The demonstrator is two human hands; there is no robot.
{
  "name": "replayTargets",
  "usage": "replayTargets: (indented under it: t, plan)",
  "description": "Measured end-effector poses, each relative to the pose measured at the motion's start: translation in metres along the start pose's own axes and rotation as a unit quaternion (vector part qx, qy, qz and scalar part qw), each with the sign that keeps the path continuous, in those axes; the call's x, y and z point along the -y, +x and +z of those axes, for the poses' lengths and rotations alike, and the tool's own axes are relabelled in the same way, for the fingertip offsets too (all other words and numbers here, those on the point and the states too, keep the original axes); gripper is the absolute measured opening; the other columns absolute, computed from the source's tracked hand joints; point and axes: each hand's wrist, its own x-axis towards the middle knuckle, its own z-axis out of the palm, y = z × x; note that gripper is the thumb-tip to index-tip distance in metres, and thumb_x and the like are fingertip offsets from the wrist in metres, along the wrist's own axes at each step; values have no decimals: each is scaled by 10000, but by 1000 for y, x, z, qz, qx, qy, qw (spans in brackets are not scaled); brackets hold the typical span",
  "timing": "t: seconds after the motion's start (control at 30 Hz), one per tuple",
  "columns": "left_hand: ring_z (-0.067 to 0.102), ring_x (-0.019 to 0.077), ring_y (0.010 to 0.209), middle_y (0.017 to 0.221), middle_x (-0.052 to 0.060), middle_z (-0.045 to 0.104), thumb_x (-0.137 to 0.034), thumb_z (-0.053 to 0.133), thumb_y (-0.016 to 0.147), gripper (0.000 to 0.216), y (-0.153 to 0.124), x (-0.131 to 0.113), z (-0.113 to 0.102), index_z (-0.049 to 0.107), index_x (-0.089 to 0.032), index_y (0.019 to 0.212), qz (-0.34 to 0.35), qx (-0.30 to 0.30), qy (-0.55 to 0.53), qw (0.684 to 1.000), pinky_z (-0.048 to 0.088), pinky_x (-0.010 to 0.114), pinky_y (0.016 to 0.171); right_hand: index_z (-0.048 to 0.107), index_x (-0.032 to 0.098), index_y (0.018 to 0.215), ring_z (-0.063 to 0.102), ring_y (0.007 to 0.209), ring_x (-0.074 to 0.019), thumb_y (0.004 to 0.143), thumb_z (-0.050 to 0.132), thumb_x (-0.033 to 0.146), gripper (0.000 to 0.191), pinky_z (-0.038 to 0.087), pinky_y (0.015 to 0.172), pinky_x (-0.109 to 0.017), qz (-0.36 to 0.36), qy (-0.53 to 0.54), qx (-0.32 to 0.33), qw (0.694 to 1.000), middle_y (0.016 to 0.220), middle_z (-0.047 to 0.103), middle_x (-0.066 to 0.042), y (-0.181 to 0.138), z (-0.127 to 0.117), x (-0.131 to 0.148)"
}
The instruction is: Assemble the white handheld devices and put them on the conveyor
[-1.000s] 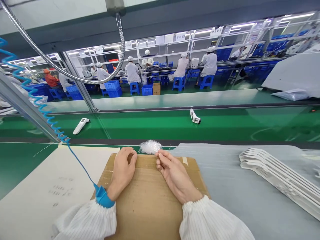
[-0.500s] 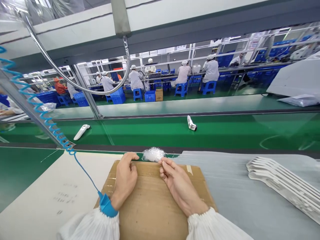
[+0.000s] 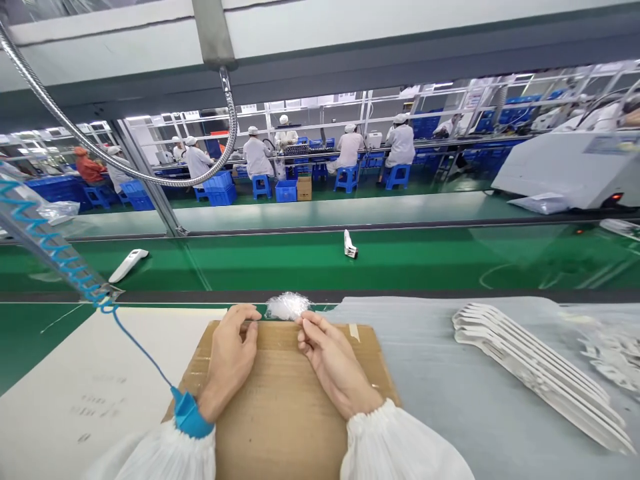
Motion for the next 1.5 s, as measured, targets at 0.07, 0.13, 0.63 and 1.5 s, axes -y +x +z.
replayTargets:
  t: [0.07,0.13,0.63,1.5]
  plan:
    - [653,231,1032,1071,89,681,-62,469,868,220,0,-1,0,644,-195,879,-4,2,-8,1000,561,417,903,781,211,936,588,737,-101,725,901,327,269,524,678,-212,-1,-40,1,999,1028,695,-43,-3,0,4]
    - [649,229,1021,1060,87,678,-60,472,869,221,0,-2,1,646,-196,870,-11,0,-16,1000,559,412,901,779,219,971,594,750,-114,751,872,396,297,514,695,-237,-7,-115,17,993,1002,700,-41,0,-3,14]
    - [636,217,1019,1031,73,670,7,470,841,264,-3,-4,6,635,-199,848,-56,-16,-55,997,532,382,906,634,229,1017,584,1165,-358,747,662,190,274,357,1047,-526,-215,-590,-232,743,1157,697,-149,197,-42,98]
    - [693,204,842,914,8,766,-266,615,886,257,-11,-39,-10,760,-278,1098,-54,211,-155,964,528,306,784,675,286,1011,610,888,-233,988,570,431,181,436,782,-388,-445,-647,4,619,1067,674,-71,-13,-2,56]
